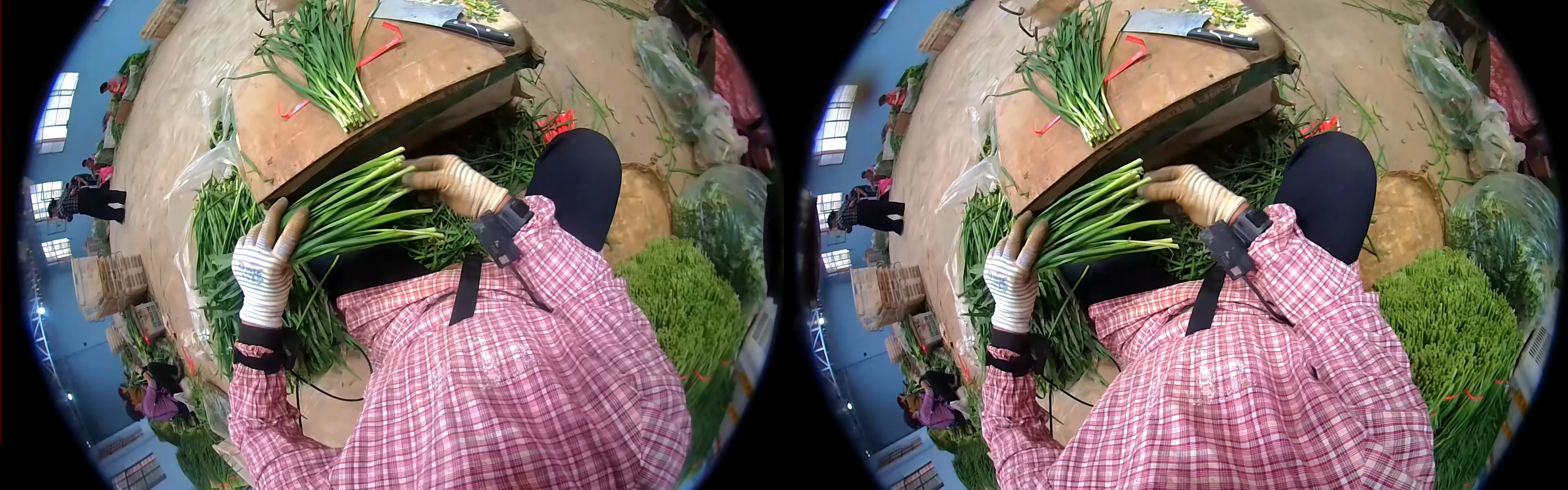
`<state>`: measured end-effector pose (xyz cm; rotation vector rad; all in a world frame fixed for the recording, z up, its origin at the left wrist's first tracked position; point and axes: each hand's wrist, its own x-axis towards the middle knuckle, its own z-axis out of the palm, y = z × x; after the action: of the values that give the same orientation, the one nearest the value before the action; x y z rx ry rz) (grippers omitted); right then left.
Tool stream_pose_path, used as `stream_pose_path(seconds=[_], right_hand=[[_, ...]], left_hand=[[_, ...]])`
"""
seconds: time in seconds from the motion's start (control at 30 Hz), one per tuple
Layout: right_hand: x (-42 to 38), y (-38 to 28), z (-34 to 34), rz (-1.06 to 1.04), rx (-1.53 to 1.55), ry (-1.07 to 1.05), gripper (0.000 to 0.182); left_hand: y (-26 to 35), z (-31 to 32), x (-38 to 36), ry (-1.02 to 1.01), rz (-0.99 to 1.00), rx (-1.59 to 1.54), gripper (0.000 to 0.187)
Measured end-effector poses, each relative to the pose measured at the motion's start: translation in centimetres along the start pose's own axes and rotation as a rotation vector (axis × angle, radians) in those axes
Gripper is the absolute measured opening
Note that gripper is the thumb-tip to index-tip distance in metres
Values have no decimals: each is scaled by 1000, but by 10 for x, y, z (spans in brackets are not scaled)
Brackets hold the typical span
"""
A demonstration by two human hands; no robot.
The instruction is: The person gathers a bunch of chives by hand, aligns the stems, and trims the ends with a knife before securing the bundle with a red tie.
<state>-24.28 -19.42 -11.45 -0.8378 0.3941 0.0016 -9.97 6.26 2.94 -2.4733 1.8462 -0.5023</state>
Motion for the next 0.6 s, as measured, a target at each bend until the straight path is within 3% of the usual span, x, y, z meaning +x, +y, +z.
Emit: stream_pose_path(seconds=[0.03,0.1,0.13,0.17,0.27,0.33,0.37,0.4,0.43,0.47,0.5,0.57,0.6], right_hand=[[2,2,6,-103,-140,-70,33],[-2,6,19,33,59,-132,34],[-3,8,16,-181,-129,-157,34],[0,7,19,60,213,-75,31],[4,12,16,17,135,19,26],[9,9,2,-236,-398,122,26],[17,14,-14,-303,-364,227,27],[26,16,-39,-314,-582,363,21],[28,2,-59,-178,-1153,511,17],[32,5,-58,-150,-1257,542,18],[13,3,-66,-255,-1984,995,19],[5,-6,-36,-519,-1516,839,23],[6,-18,-26,-503,-1225,526,27]], left_hand=[[2,1,3,1,0,-3,61],[6,1,9,-10,59,6,60],[7,1,12,-19,61,-20,60],[7,0,12,-19,60,-19,60],[5,1,11,-64,55,-19,61],[2,1,9,-86,41,-33,65],[-2,-1,8,-85,39,-29,65],[-6,-6,6,-100,3,-13,66],[-10,-10,3,-119,-33,2,68],[-15,-10,-1,-101,-16,20,67],[-17,-16,1,-87,-64,10,64],[-18,-17,4,-52,-61,11,69],[-17,-16,7,-48,-65,13,69]])
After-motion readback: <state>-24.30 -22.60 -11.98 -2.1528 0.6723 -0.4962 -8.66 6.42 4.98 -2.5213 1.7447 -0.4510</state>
